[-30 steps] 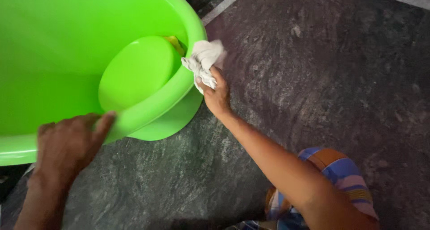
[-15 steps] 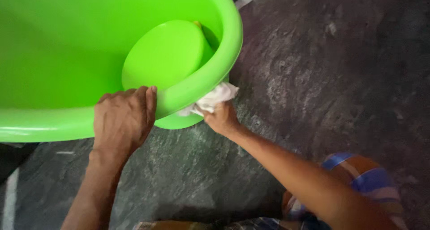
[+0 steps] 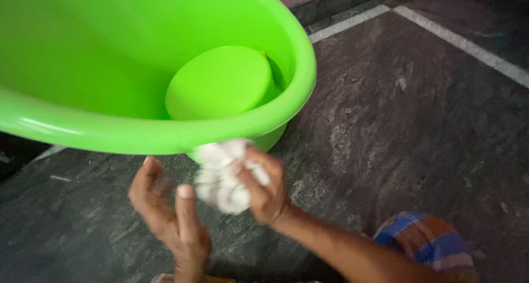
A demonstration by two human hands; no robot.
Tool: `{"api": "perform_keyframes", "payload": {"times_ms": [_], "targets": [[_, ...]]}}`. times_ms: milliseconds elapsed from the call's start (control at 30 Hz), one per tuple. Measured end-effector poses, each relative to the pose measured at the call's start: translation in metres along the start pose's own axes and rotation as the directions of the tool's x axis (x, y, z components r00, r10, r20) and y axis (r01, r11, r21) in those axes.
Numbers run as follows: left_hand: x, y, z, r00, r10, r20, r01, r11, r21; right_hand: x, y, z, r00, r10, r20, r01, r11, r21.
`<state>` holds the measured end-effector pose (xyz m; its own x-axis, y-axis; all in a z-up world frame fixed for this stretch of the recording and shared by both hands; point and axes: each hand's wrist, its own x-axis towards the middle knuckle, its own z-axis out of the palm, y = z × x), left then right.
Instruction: The person wipes the interior and exterior surfaces of a green plastic basin using a white cloth. They rotate the basin to access different areas, scrubbing the sides, bottom, and rim thoroughly.
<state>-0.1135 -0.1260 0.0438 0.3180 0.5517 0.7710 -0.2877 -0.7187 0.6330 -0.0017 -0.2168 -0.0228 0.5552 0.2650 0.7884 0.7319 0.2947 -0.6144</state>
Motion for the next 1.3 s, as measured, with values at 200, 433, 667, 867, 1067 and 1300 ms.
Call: {"api": "perform_keyframes", "payload": {"times_ms": [200, 433, 667, 867, 1067, 1300], "targets": [[0.0, -0.001, -0.017, 0.907, -0.418, -0.039, 0.337, 0.781, -0.526, 0.093, -0.074, 0.029, 0.826, 0.131, 0.548, -0.327, 0.904, 0.277], [0.046, -0.04, -0.005, 0.842, -0.448, -0.302, 0.188, 0.767, -0.614, 0.173, -0.035, 0.141, 0.82, 0.215, 0.529, -0.151, 0.975, -0.162], [0.096, -0.1, -0.001, 0.849, -0.059, -0.525, 0.062, 0.998, -0.012, 0.169, -0.03, 0.149, 0.723, 0.373, 0.581, -0.212, 0.921, -0.327], [0.189, -0.138, -0.062, 0.871, -0.166, -0.462, 0.083, 0.977, -0.194, 0.161, -0.026, 0.168, 0.764, 0.353, 0.541, -0.231, 0.931, -0.281], [0.25, -0.179, -0.092, 0.88, -0.27, -0.39, 0.079, 0.895, -0.44, 0.157, -0.035, 0.181, 0.743, 0.38, 0.55, -0.16, 0.9, -0.407], [0.133, -0.101, -0.024, 0.658, -0.739, -0.142, 0.751, 0.657, 0.062, 0.16, -0.031, 0.175, 0.844, 0.247, 0.477, -0.125, 0.954, -0.272]]}}
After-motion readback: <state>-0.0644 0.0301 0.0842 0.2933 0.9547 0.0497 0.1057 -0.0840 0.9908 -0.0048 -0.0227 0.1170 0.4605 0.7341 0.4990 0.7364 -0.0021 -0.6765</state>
